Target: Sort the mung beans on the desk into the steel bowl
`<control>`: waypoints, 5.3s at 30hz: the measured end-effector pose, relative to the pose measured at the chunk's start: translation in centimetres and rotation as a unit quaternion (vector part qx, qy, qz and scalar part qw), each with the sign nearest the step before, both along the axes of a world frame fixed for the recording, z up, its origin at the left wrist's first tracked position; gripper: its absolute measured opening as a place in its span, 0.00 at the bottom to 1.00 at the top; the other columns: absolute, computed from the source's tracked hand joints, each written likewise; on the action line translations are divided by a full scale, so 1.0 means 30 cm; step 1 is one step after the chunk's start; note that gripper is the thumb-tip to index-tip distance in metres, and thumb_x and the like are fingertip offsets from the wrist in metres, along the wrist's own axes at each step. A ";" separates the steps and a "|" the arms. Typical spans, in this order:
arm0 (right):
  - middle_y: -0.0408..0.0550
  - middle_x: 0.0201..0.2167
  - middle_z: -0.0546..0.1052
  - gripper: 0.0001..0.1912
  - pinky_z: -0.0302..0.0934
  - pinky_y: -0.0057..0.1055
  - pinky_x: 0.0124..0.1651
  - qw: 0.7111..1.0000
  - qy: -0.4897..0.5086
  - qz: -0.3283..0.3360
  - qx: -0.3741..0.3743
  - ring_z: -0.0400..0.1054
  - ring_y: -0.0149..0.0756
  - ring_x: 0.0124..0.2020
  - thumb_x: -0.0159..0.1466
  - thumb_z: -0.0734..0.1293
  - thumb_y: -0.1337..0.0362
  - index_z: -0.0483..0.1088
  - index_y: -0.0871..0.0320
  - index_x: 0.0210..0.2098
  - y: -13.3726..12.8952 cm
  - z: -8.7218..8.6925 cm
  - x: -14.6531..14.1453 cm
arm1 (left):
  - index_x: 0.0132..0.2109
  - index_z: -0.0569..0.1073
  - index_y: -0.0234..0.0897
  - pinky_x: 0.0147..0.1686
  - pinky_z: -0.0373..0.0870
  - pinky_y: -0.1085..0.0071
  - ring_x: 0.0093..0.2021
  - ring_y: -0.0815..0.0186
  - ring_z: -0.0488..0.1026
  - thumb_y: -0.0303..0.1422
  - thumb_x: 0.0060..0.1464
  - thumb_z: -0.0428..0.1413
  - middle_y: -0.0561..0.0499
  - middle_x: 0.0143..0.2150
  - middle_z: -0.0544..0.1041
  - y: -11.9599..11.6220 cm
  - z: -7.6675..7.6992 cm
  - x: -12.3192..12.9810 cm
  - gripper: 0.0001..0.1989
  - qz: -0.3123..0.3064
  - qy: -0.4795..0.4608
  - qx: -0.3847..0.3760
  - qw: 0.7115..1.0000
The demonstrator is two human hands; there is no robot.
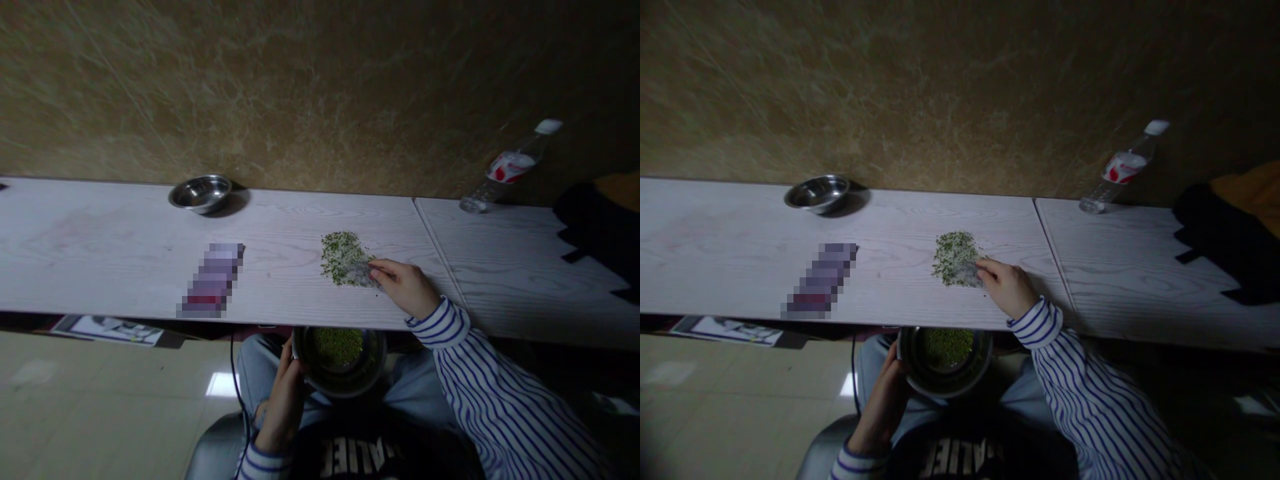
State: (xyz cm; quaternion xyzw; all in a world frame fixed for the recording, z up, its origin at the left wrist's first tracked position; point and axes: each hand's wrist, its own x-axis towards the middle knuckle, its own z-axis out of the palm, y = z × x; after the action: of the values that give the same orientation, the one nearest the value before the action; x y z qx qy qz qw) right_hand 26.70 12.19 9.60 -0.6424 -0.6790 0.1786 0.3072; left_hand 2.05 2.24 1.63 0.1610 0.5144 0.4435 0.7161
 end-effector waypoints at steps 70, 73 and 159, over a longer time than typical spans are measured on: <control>0.54 0.33 0.83 0.15 0.73 0.36 0.39 0.981 0.163 -0.075 -0.073 0.78 0.43 0.36 0.59 0.66 0.61 0.76 0.61 0.43 -0.202 -0.032 0.066 | 0.61 0.64 0.43 0.32 0.66 0.71 0.35 0.66 0.68 0.27 0.48 0.54 0.51 0.45 0.74 -0.017 -0.001 0.030 0.31 -0.011 -0.035 0.018 0.999; 0.55 0.34 0.83 0.17 0.73 0.36 0.39 0.979 0.170 -0.076 -0.077 0.78 0.43 0.36 0.59 0.66 0.60 0.76 0.63 0.44 -0.191 -0.032 0.070 | 0.61 0.64 0.43 0.32 0.66 0.71 0.34 0.66 0.67 0.28 0.49 0.54 0.50 0.45 0.74 -0.014 -0.002 0.031 0.30 -0.013 -0.031 0.022 0.999; 0.52 0.35 0.83 0.13 0.74 0.35 0.40 0.979 0.182 -0.008 -0.086 0.78 0.40 0.35 0.59 0.67 0.63 0.78 0.59 0.42 -0.135 -0.030 0.019 | 0.61 0.65 0.46 0.31 0.67 0.70 0.41 0.59 0.71 0.30 0.41 0.57 0.48 0.49 0.75 -0.006 0.004 0.025 0.35 0.010 0.012 -0.007 1.000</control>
State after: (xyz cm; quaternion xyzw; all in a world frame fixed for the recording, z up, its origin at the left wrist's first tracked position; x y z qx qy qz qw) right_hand 27.27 8.13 8.71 -0.6284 -0.5885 0.3479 0.3711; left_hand 2.80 2.07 1.77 0.1557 0.5276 0.4451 0.7066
